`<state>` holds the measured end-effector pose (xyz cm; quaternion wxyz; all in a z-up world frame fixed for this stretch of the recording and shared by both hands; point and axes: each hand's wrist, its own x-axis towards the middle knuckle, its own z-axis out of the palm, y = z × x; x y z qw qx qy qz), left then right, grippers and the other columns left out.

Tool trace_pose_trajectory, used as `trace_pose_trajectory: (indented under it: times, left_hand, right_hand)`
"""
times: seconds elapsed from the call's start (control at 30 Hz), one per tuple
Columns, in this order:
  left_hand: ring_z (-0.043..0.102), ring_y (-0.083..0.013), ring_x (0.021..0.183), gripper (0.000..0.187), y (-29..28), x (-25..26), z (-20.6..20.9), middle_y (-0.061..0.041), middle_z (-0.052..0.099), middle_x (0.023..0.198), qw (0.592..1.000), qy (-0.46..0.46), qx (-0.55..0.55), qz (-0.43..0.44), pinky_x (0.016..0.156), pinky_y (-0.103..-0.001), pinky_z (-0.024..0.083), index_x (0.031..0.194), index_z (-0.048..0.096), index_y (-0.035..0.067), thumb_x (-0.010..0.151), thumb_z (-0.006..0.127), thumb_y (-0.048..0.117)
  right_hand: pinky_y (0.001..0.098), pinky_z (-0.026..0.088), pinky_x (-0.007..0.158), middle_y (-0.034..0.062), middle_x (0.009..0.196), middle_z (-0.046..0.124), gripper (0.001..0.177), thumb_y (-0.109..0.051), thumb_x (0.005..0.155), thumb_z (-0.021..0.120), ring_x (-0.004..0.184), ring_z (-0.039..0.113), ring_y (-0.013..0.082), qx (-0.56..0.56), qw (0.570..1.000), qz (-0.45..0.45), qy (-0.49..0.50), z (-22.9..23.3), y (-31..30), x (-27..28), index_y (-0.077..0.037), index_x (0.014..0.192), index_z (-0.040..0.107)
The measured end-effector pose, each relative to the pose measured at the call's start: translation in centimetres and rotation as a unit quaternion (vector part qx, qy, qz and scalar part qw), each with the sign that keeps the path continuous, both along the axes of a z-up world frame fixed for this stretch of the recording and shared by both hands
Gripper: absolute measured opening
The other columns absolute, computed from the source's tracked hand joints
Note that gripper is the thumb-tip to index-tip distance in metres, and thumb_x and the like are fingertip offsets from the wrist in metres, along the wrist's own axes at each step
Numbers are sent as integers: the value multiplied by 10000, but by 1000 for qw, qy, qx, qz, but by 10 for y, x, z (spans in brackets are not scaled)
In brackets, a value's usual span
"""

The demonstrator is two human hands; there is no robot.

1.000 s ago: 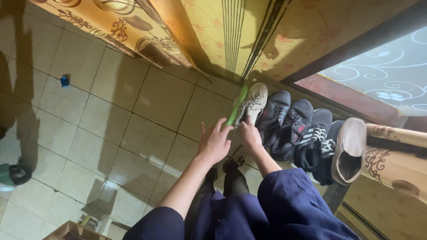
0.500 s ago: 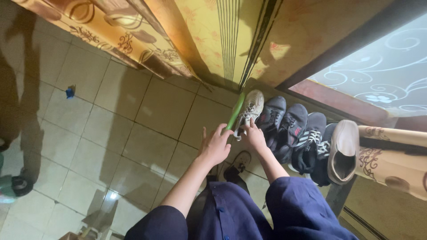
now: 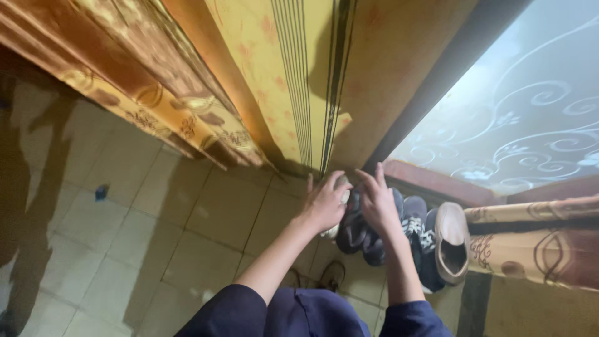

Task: The person organizes a collection of shoes by picking them up from a pile on the floor and placing them onto a green plastic crate. The person handles various types of footwear, including sneakers, loafers, and sandals, one at a time.

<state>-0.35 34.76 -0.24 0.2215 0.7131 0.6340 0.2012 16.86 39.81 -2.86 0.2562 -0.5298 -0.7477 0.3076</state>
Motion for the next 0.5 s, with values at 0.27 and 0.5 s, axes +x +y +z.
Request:
trace_pose_trajectory:
  times: [0.27,0.5]
  left_hand:
    - [520,-346,1355,491,38,46,111,-133,378,1570,989,9,96,-109,1173,-749,148,1331,608,177,851,703,208]
    - [550,-341,1348,525,26,82,170,-141,416,1558,960,-36,205,-189,1164,-733,236,1304,611,184,796,738,232]
  right_hand:
    - [478,319,1190,361,1608,295,447,-247,1032,539,1520,303,470,111,988,-63,83,144,-3,49,-82,1446,566]
    - [459,308,1185,296,1599,384,498,-328,1010,564,1509,353,413,113,979,-153,74,180,-54,81,-92,1448,556]
